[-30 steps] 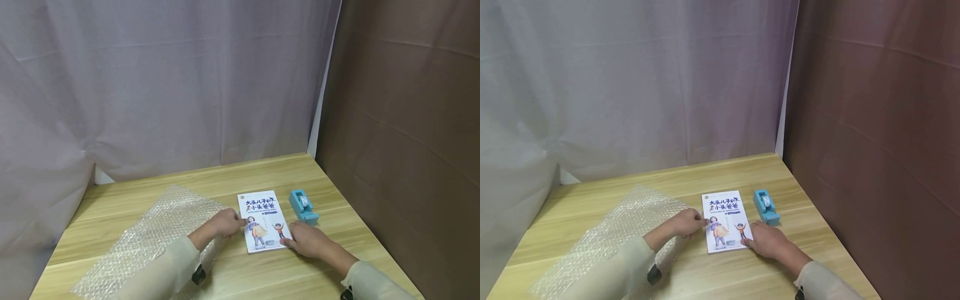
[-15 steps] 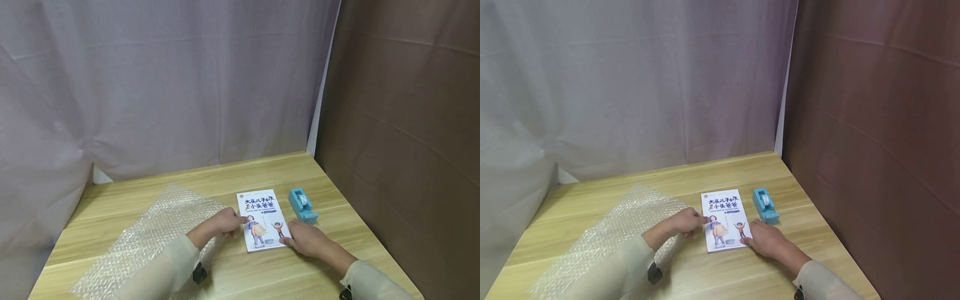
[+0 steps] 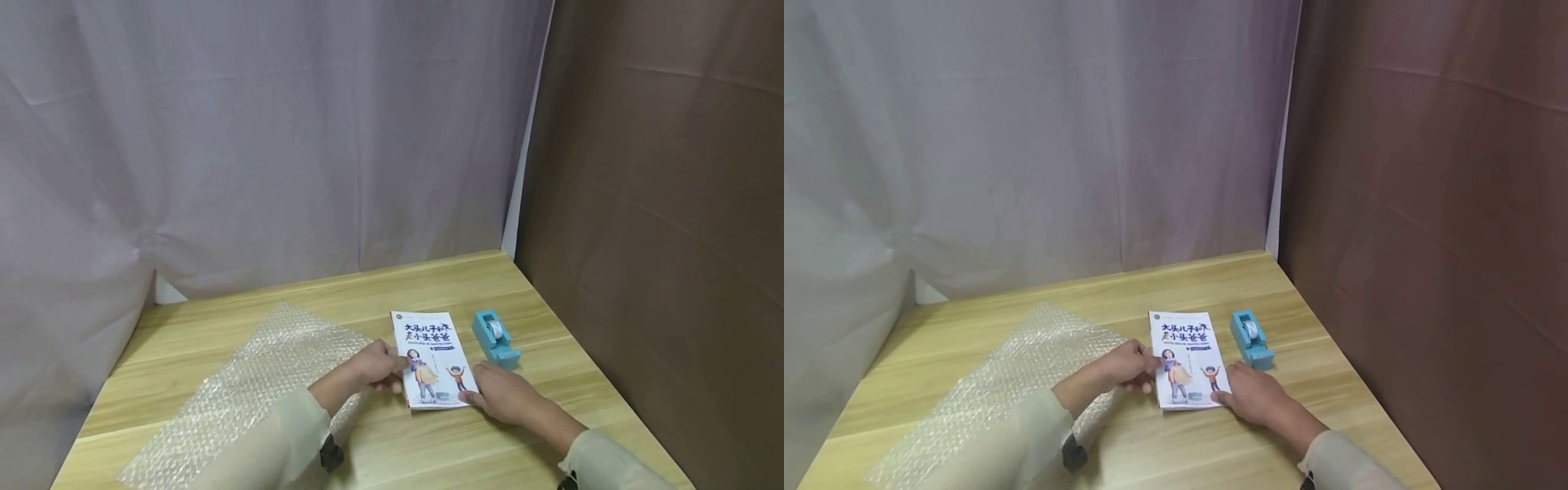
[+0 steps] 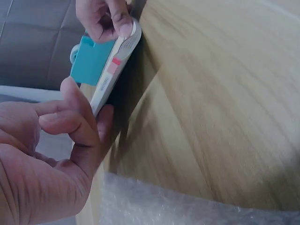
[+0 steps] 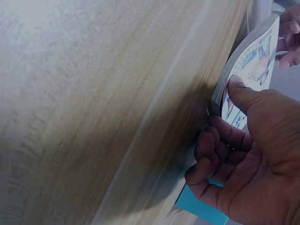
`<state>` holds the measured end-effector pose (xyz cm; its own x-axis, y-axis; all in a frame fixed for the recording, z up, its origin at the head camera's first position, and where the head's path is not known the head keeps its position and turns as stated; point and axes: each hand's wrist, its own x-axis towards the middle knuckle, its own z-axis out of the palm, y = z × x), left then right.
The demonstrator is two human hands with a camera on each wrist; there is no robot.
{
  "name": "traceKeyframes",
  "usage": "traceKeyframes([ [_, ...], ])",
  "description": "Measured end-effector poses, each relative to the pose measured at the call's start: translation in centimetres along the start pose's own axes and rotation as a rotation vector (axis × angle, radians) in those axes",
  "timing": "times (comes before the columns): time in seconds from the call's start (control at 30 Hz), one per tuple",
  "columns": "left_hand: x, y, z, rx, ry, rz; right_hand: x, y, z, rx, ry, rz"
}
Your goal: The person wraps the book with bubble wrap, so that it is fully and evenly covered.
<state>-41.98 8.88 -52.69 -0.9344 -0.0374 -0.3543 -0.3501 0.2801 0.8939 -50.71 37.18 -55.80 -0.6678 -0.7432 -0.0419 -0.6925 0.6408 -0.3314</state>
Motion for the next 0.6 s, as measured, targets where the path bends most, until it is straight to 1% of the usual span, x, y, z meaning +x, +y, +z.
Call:
traceKeyframes([
  [0.07, 0.1, 0.1, 0.3, -0.009, 0.0, 0.021, 0.0, 0.3, 0.2, 0.007, 0.011, -0.023],
  [0.1, 0.1, 0.1, 0.4, -0.002, 0.011, 0.033, 0.1, 0.9, 0.6, -0.006, 0.035, -0.056],
  [0.2, 0.1, 0.3, 0.7, 0.021, 0.044, 0.056, 0.0, 1.1, 0.7, -0.003, 0.04, -0.068],
  [0.3, 0.1, 0.3, 1.0, 0.017, 0.06, 0.065, -0.2, 0.7, 0.4, 0.014, 0.023, -0.038],
  [0.33, 0.1, 0.3, 1.0, 0.008, 0.06, 0.064, -0.3, 0.1, 0.0, 0.033, 0.0, -0.002],
  [0.37, 0.1, 0.3, 1.0, -0.002, 0.06, 0.063, -0.4, -0.1, -0.1, 0.033, -0.004, 0.011],
  [0.43, 0.1, 0.3, 1.0, -0.029, 0.059, 0.061, -0.5, -0.5, -0.3, 0.034, -0.011, 0.034],
  [0.6, 0.1, 0.3, 0.8, -0.105, 0.039, 0.072, -0.6, -0.9, -0.4, 0.041, -0.017, 0.061],
])
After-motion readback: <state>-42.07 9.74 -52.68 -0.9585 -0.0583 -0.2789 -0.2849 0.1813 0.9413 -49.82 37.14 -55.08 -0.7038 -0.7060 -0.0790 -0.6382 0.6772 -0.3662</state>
